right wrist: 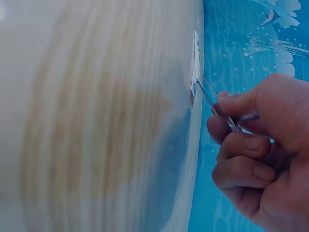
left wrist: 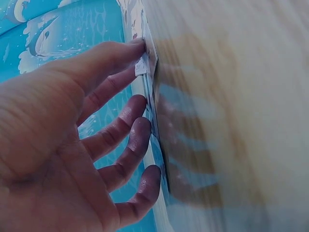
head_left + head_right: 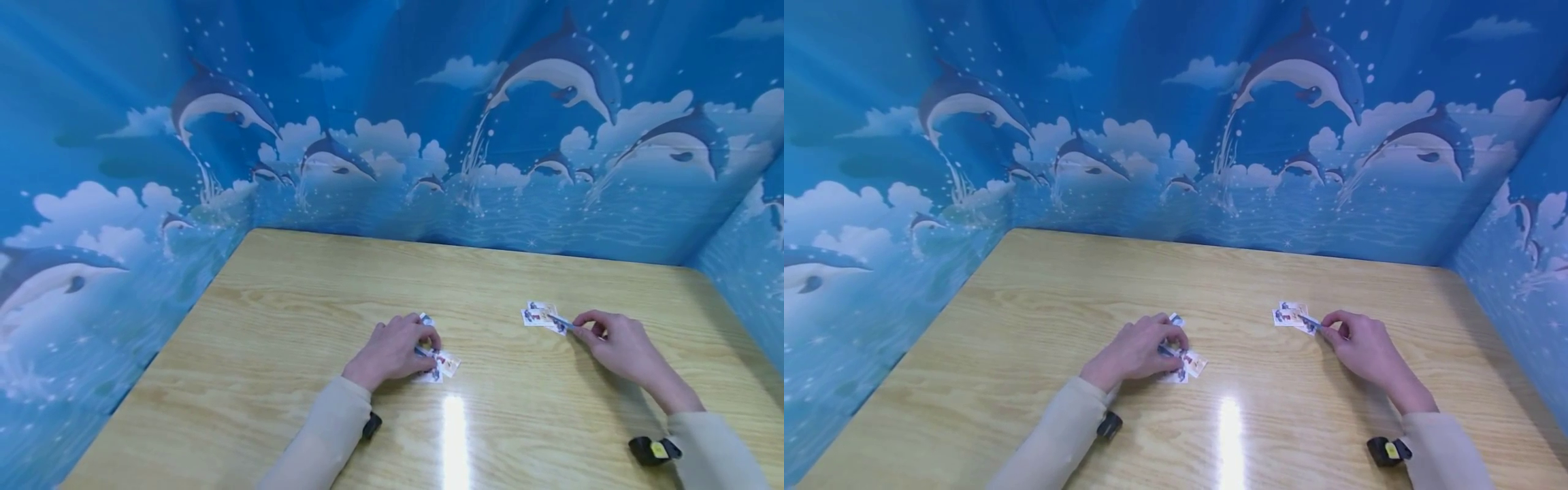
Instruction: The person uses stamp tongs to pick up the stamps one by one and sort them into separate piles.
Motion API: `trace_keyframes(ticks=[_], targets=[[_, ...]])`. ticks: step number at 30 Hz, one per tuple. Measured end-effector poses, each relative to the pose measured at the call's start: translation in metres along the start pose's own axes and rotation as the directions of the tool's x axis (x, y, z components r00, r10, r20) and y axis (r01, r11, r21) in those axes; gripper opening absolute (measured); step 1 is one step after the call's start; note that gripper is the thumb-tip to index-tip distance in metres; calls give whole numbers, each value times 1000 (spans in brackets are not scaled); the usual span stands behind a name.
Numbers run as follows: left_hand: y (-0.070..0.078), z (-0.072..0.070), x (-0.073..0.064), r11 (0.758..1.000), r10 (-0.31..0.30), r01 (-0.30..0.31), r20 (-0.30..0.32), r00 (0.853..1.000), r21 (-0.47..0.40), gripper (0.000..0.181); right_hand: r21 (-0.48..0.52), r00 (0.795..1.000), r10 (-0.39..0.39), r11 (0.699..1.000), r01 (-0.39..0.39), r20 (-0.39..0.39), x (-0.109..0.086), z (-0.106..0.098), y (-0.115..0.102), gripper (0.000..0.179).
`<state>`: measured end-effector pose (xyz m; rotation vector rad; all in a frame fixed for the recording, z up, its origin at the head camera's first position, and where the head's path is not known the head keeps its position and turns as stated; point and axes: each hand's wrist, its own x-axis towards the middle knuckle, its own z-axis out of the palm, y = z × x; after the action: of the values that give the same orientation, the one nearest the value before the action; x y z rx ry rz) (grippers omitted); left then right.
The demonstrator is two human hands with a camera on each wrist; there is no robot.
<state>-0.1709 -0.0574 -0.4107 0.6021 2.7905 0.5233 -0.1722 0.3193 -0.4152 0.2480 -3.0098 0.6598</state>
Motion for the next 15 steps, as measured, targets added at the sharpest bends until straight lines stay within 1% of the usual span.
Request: trace_keyframes(ticks=[6,11,15], targets=[[1,-1,0,1000,4,-4,4,1000,-12,19,-22,999,43,999,-43,-2,-4,-7,0,18],[0,-1,-1,1000,15,-15,5,1000,-15,19,-18,999,36,999,-37,-15,-6,-9,-2,17],[-1,-1,-1,1000,13,-13,9,1000,-16,19,5,1000,28,1000,-28,1,-10,-10,-6,18]])
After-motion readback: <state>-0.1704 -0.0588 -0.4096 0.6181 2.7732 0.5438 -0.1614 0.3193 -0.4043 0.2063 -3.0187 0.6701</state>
